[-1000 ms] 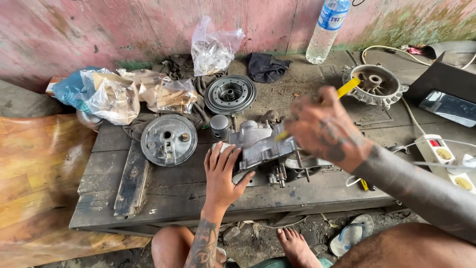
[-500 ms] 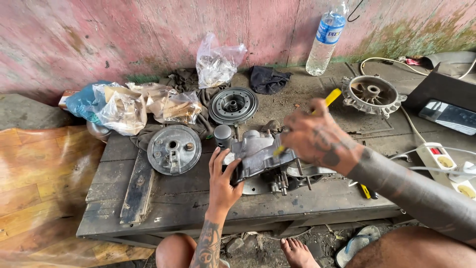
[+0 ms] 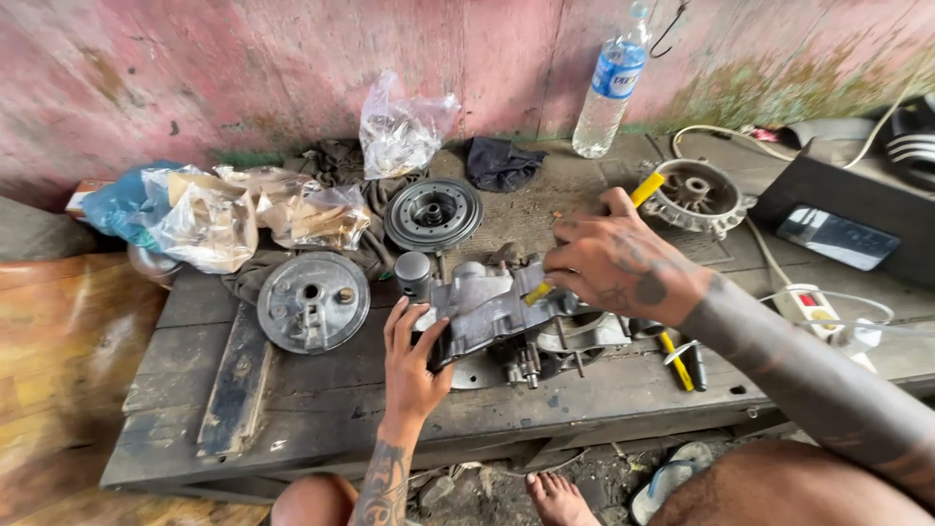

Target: The person uses a yellow-handled brush to scrub the surface of a metal engine casing held in their left hand. They repeatedly brush different sections of the casing while sitting on the ground surrounded by other disassembled engine parts.

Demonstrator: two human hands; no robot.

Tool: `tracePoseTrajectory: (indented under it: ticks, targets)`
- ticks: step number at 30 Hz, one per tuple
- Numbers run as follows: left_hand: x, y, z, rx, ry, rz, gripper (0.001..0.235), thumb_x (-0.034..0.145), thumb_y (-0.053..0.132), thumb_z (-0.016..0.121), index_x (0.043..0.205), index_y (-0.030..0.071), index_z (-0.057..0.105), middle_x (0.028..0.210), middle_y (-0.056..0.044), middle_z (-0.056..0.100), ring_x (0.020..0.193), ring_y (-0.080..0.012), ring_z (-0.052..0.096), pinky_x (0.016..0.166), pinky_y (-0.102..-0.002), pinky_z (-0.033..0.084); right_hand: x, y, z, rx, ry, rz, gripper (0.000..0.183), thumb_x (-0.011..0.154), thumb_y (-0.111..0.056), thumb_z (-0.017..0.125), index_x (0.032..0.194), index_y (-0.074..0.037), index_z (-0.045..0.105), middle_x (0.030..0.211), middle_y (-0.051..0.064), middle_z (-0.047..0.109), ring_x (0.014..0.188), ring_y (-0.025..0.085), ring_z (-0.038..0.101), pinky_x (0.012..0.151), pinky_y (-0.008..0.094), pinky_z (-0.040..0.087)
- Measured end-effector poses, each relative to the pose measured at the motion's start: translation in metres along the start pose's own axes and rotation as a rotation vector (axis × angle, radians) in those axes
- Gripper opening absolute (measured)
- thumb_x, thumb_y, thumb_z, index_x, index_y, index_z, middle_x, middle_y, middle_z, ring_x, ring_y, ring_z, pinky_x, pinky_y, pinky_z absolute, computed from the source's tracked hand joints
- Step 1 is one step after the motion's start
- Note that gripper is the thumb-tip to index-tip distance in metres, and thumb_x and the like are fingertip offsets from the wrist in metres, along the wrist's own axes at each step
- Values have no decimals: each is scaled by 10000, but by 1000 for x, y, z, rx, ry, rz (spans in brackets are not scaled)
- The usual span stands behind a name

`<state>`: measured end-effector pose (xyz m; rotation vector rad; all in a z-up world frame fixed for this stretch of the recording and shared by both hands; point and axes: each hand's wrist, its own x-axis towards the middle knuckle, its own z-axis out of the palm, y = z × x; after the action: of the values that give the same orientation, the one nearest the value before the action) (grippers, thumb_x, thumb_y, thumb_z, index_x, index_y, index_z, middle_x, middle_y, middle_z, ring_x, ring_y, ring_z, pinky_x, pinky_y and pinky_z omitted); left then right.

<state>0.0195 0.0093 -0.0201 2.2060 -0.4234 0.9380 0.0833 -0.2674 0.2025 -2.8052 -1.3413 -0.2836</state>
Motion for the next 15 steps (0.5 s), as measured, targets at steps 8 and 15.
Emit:
tracePoseTrajectory:
  ticks: [8, 15]
  targets:
    - [1, 0, -1, 48, 4, 16, 356, 780, 1, 669, 1123, 88, 710, 1316, -102, 531, 1428, -458, 412, 1038, -573, 534, 2, -3, -33, -177, -83, 119, 342, 1015, -476, 555, 803, -267, 722, 685, -75, 630, 735, 153, 672, 937, 485, 431]
    - [-1, 0, 2, 19, 30, 37, 357, 800, -19, 624, 1134, 68, 715, 1301, -107, 549, 1425, -496, 405, 971, -603, 566, -18, 24, -12, -60, -172, 228, 245, 1018, -439, 553, 933, -256, 690, 850, -62, 663, 893, 187, 657, 966, 541, 356]
